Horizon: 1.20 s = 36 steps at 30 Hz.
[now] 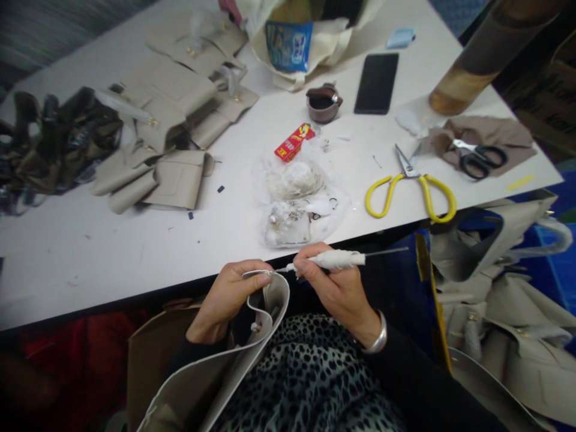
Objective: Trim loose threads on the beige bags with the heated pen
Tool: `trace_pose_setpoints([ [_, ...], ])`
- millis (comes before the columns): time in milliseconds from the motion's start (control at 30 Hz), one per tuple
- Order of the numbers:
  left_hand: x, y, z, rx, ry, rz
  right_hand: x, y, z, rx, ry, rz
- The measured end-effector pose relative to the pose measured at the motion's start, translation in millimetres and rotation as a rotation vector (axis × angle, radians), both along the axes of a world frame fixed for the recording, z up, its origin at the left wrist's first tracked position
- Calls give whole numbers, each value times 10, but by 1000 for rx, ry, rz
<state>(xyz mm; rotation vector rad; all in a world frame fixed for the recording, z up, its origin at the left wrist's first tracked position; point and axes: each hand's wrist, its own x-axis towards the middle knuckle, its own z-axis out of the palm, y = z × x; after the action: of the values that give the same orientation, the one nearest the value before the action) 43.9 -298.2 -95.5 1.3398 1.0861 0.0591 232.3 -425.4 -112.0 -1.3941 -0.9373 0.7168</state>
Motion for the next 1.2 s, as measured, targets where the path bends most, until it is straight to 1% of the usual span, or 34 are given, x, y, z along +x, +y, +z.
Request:
trace_pose_setpoints([
  [67, -3, 3, 1, -9, 0, -6, -32, -3, -23, -13, 72, 44],
  [233, -1, 10, 2, 8, -5, -37, -54, 12, -71, -18, 95, 83],
  [400, 11, -4, 2, 18, 1, -40, -34, 5, -74, -35, 130, 91],
  [567, 31, -26, 46, -2, 18, -44, -20, -5, -93, -66, 160, 98],
  [700, 42, -35, 74, -3, 2, -59, -15, 15, -91, -55, 175, 126],
  [833, 41, -41, 69, 9, -1, -76, 0, 36, -94, -59, 193, 138],
  [1033, 58, -52, 79, 23, -11, -110, 6, 34, -144, -106, 277, 154],
  [1200, 96, -82, 96, 49, -19, -126, 28, 41, -176, -117, 286, 180],
])
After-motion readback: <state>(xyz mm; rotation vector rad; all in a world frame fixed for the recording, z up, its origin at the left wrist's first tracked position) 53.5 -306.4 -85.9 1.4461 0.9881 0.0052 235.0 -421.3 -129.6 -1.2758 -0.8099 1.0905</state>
